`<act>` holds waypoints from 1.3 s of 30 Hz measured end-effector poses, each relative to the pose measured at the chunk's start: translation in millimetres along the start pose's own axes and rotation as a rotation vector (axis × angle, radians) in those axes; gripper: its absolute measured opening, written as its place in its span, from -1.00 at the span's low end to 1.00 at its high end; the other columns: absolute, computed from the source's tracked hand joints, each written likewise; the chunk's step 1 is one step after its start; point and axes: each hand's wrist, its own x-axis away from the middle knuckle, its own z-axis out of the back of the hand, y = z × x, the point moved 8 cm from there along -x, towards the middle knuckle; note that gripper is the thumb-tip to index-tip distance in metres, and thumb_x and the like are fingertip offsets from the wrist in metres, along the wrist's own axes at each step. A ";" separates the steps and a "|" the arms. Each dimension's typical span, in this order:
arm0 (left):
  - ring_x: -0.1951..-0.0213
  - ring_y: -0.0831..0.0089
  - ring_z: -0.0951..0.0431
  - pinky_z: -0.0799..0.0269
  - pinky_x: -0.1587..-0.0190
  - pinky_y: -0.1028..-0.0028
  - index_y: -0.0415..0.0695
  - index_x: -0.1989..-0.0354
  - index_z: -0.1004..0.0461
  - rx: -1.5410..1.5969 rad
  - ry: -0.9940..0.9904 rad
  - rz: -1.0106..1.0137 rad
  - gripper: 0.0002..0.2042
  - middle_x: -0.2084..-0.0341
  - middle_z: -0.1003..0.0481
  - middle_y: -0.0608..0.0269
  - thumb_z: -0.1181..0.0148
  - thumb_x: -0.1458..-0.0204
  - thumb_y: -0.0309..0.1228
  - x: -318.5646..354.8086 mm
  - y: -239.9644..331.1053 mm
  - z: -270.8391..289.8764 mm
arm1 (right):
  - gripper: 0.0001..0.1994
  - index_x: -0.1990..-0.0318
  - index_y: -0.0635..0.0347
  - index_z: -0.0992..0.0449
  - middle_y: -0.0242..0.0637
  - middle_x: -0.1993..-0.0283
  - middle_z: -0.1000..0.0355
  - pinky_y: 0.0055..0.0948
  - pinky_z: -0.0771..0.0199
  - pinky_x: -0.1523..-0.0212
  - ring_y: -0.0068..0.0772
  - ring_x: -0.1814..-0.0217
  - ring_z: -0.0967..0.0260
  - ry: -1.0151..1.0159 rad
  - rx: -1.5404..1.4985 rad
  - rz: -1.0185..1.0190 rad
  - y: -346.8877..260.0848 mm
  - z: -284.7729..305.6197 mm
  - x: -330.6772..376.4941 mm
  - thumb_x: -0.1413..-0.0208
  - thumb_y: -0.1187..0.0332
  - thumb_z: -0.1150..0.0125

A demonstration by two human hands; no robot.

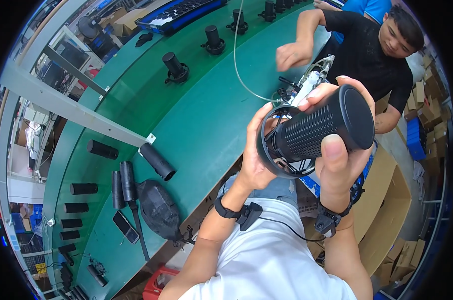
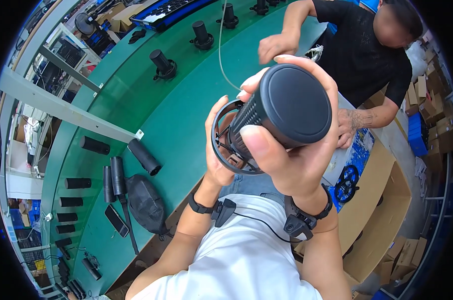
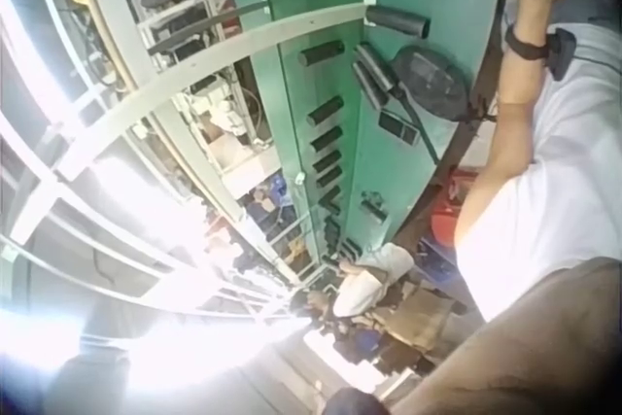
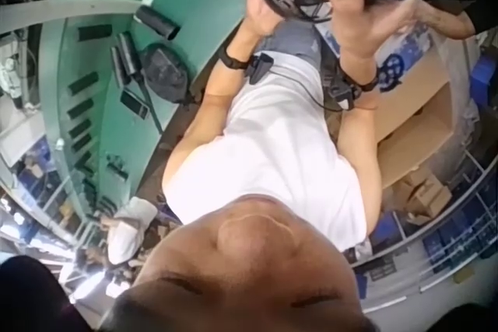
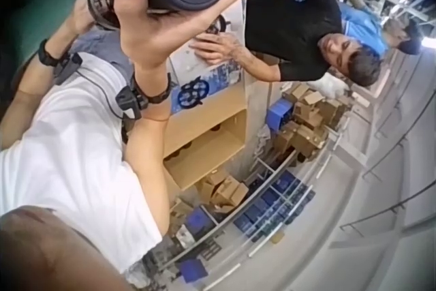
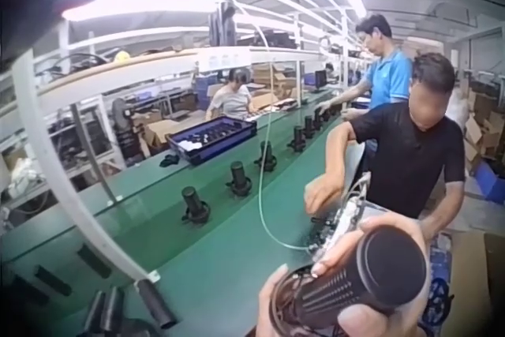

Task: The person picks up a speaker from the conveyor belt, places it into a press machine, and presses it down. They then remove the speaker, fit a plastic ring onto it by hand, and place the assembled unit back onto the conveyor belt.

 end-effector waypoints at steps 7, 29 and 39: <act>-0.28 0.18 -0.21 -0.06 -0.31 0.26 -0.16 -0.43 0.37 0.132 -0.052 0.193 0.07 -0.21 -0.18 -0.07 -0.37 0.13 -0.46 0.3 -8.6 -0.5 | -0.27 -0.19 0.40 -0.13 -0.08 0.10 -0.38 -0.41 -0.44 -0.01 -0.38 0.06 -0.38 -0.024 -0.011 -0.006 0.7 2.7 -2.0 0.05 0.20 -0.34; -0.21 0.14 -0.32 -0.18 -0.28 0.26 -0.38 -0.33 0.04 0.850 -0.096 0.469 -0.23 -0.21 -0.26 -0.07 -0.12 -0.02 -0.22 41.1 -93.8 51.9 | -0.20 -0.23 0.43 -0.19 -0.02 0.07 -0.43 -0.31 -0.47 -0.07 -0.29 0.02 -0.45 -0.299 0.028 -0.265 47.7 -25.2 -21.8 0.16 0.19 -0.36; 0.16 0.20 -0.57 -0.51 0.10 0.25 -0.35 -0.17 -0.29 0.092 0.051 0.356 -0.43 0.03 -0.47 -0.09 0.12 -0.17 -0.09 47.9 -68.2 93.3 | -0.25 -0.25 0.40 -0.16 -0.07 -0.03 -0.39 -0.40 -0.38 -0.13 -0.33 -0.13 -0.37 -0.393 -0.047 -0.370 89.7 -52.6 -19.8 0.05 0.23 -0.36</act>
